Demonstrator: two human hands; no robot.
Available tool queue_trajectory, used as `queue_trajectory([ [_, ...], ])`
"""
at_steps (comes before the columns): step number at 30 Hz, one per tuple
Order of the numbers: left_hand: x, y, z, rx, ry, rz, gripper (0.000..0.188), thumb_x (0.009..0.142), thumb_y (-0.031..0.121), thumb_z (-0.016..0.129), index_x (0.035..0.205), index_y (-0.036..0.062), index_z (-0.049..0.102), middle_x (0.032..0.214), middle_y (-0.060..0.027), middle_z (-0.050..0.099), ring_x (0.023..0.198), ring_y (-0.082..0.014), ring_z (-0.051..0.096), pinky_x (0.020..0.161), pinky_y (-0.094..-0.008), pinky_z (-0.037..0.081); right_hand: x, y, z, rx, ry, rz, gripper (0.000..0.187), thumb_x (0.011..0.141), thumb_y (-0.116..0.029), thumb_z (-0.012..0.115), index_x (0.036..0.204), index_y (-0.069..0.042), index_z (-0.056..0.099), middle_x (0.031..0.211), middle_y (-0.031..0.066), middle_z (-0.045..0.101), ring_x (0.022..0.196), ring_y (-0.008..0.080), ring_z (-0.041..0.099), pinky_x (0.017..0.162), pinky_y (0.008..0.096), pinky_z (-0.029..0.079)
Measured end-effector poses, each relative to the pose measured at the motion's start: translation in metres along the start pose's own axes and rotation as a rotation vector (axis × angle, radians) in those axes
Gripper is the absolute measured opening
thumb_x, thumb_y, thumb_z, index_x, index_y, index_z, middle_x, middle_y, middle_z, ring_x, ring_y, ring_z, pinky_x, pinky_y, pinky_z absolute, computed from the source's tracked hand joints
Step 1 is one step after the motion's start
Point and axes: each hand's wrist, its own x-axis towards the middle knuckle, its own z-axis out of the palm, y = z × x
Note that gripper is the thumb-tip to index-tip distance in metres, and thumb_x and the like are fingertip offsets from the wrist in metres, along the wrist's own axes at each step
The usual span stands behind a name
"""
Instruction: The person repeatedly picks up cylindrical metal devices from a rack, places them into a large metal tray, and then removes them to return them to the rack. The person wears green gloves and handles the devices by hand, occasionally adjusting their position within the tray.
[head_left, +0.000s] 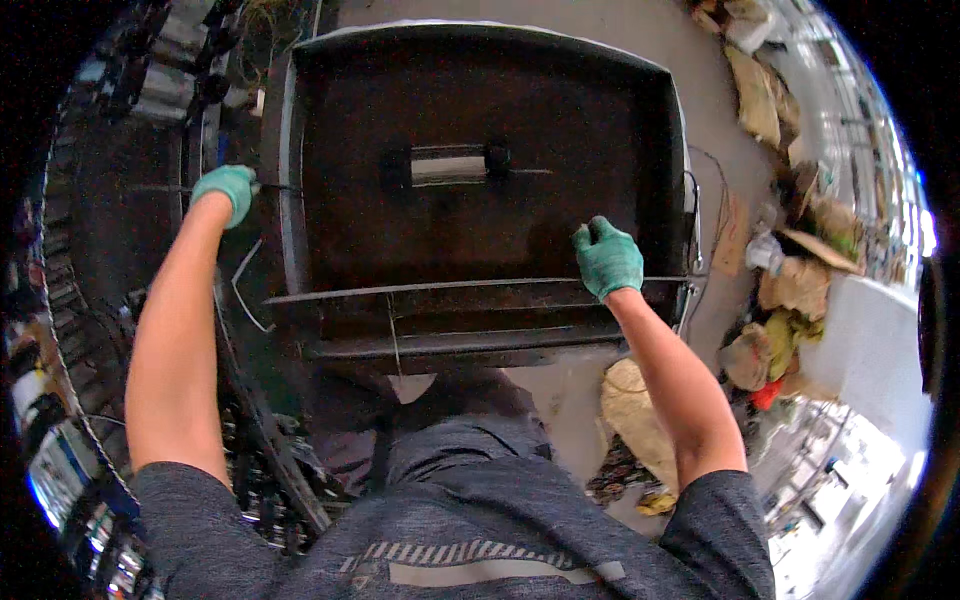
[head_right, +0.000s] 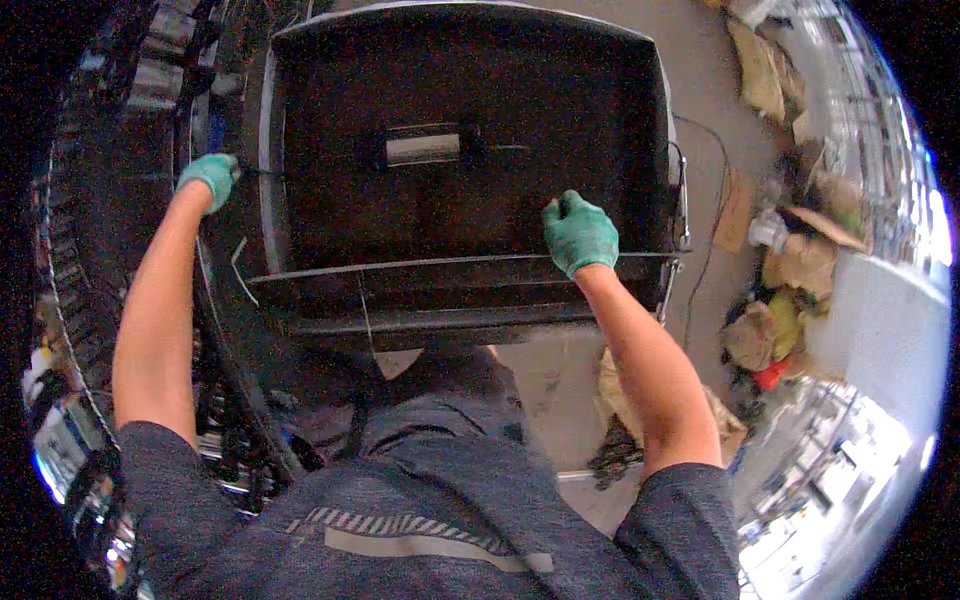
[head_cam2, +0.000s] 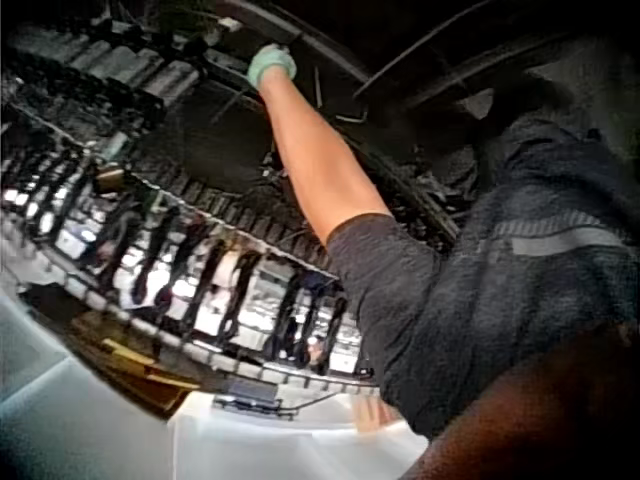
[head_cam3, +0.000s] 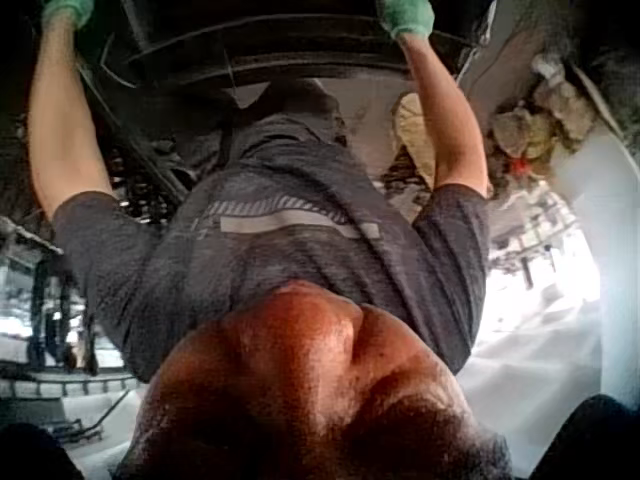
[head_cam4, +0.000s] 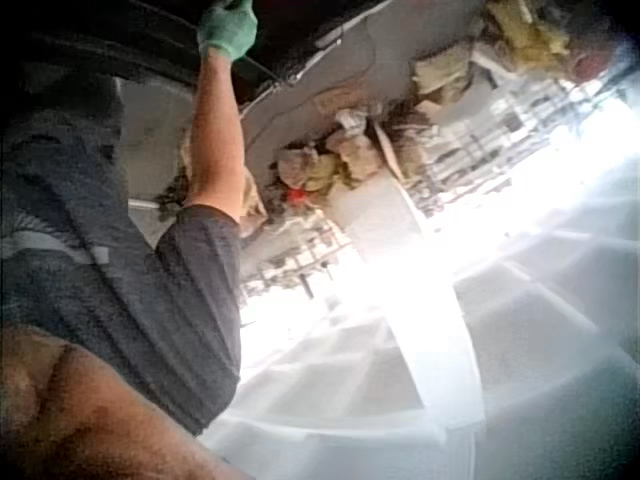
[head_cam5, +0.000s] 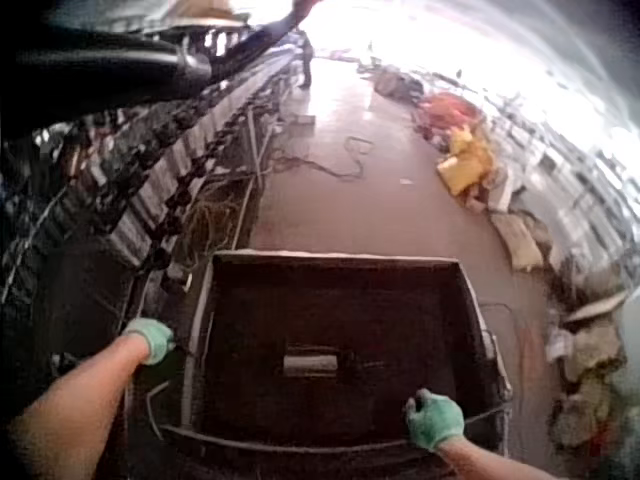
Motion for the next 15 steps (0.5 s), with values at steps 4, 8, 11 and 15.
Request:
queue_trajectory([
  [4,-0.006,0.009,-0.006,0.091,-0.040,-0.046,0.026,0.098,0.025,0.058,0.119,0.0129,0.067,0.129,-0.0161,0.064,0.114,-0.0425,0.061,0.096,-0.0485,0.051,-0.003,-0.002,-0.005,-0.006,-0.023,-0.001,0.034,0.100,-0.040,0.049,0.108,-0.011,0.064,0.105,0.0188,0.071,0.100,0.0420,0.067,0.084,0.0517,0.054],
  [8,0.013,-0.007,0.011,-0.010,0.000,-0.036,0.023,0.097,0.020,0.059,0.117,0.0097,0.066,0.119,-0.0205,0.067,0.104,-0.0440,0.063,0.089,-0.0478,0.051,-0.002,-0.001,-0.007,0.004,-0.036,0.005,0.034,0.100,-0.040,0.047,0.109,-0.012,0.065,0.105,0.0184,0.072,0.101,0.0414,0.067,0.085,0.0516,0.054],
  [11,0.012,-0.002,0.008,0.005,-0.031,-0.067,0.026,0.098,0.019,0.058,0.120,0.0088,0.065,0.124,-0.0195,0.066,0.110,-0.0432,0.062,0.092,-0.0485,0.050,-0.002,0.000,-0.008,0.011,-0.053,0.028,0.034,0.100,-0.039,0.047,0.109,-0.012,0.065,0.105,0.0184,0.072,0.100,0.0412,0.067,0.085,0.0516,0.054],
  [15,0.007,0.003,0.003,0.118,-0.003,-0.044,0.027,0.098,0.019,0.056,0.122,0.0102,0.065,0.125,-0.0198,0.065,0.110,-0.0434,0.062,0.093,-0.0481,0.050,-0.002,0.002,-0.006,0.023,-0.037,0.022,0.033,0.099,-0.039,0.048,0.109,-0.012,0.065,0.104,0.0190,0.072,0.100,0.0409,0.068,0.085,0.0518,0.054],
])
